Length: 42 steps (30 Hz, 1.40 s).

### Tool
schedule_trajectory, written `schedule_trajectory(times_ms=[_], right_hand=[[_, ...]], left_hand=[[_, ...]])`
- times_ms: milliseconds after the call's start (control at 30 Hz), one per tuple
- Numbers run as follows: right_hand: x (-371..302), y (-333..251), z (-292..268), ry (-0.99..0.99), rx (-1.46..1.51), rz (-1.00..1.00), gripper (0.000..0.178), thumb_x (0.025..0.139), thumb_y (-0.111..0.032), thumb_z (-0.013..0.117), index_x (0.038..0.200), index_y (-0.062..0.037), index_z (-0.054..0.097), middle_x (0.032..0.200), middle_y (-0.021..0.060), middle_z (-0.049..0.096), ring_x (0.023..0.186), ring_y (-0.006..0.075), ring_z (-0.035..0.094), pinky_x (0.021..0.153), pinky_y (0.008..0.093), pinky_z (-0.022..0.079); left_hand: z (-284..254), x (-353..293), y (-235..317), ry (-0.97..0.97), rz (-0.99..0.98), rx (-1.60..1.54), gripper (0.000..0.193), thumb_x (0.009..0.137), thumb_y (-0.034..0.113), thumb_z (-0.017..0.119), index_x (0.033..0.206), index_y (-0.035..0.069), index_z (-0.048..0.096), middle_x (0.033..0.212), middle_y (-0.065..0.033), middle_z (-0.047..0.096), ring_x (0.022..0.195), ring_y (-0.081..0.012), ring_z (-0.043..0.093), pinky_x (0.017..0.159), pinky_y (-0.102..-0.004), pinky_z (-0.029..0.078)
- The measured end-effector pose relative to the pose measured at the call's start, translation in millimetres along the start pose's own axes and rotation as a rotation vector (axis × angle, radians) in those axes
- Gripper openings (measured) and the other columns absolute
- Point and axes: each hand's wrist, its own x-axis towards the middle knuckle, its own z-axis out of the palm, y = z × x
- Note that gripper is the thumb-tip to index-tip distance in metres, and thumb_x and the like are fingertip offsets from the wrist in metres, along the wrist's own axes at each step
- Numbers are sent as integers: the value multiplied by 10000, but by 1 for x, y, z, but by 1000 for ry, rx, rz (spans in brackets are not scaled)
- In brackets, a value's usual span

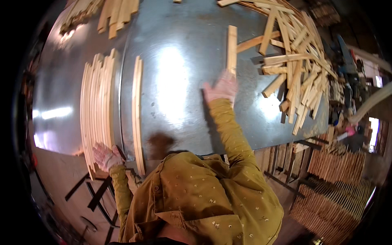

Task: The person repeatedly picks up thin wooden strips from a large pile on a metal table, briefly aligns them, and places them into a neat stack. The person handles the strips one at a time or in small groups, continuously replenishing the stack from the surrounding pile.

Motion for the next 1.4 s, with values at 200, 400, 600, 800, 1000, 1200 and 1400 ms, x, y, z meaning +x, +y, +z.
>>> schedule_trajectory(times_ms=[200, 400, 600, 800, 1000, 1200, 1400], right_hand=[[-24, 65, 68, -288, 181, 290, 841, 870, -396, 658, 1492, -18, 236, 1265, 231, 527, 1113, 377, 582, 937, 457, 509], [-114, -52, 65, -1134, 291, -180, 621, 947, -322, 569, 1446, -14, 366, 1280, 191, 563, 1138, 316, 574, 991, 427, 467], [-31, 55, 84, -608, 485, -163, 652, 898, -421, 619, 1404, -41, 463, 1400, 188, 513, 1292, 298, 494, 1098, 358, 384], [132, 188, 72, 246, 322, 385, 1006, 744, -345, 748, 1500, 9, 186, 1509, 284, 246, 1335, 434, 380, 1113, 423, 324], [70, 231, 22, -357, 950, -8, 850, 865, -379, 646, 1512, -34, 215, 1538, 243, 291, 1378, 432, 349, 1123, 440, 333], [321, 440, -45, 196, 154, -382, 568, 927, -294, 539, 1416, -30, 423, 1257, 189, 583, 1135, 358, 558, 1017, 449, 425], [454, 465, -38, 17, -489, -447, 685, 914, -464, 561, 1455, -89, 372, 1369, 148, 559, 1244, 361, 536, 1077, 485, 357]], left_hand=[[-54, 0, 108, -447, 68, -406, 751, 875, 313, 665, 1490, 45, 325, 1435, -227, 452, 1304, -371, 475, 1056, -440, 418], [-3, -5, 142, -429, 144, -815, 767, 873, 356, 642, 1475, 10, 317, 1372, -271, 472, 1224, -441, 501, 1011, -463, 440], [-30, -8, 181, -598, -28, -417, 958, 840, 520, 639, 1518, 8, 196, 1449, -270, 401, 1258, -448, 477, 1035, -470, 422], [-66, 8, 324, 156, 561, -556, 814, 904, 479, 609, 1494, 6, 307, 1387, -260, 494, 1253, -411, 514, 1012, -429, 453], [-114, -5, 503, -1346, 422, -1362, 504, 944, 444, 610, 1221, 24, 575, 957, -96, 668, 749, -252, 641, 636, -309, 495], [-125, -97, 500, -1282, -51, -1586, 559, 935, 534, 583, 1060, -10, 566, 655, -57, 555, 512, -151, 492, 493, -281, 415], [-147, -132, 476, -935, -216, -1482, 497, 928, 417, 617, 1177, -13, 610, 838, -7, 627, 715, -96, 547, 626, -249, 451]])
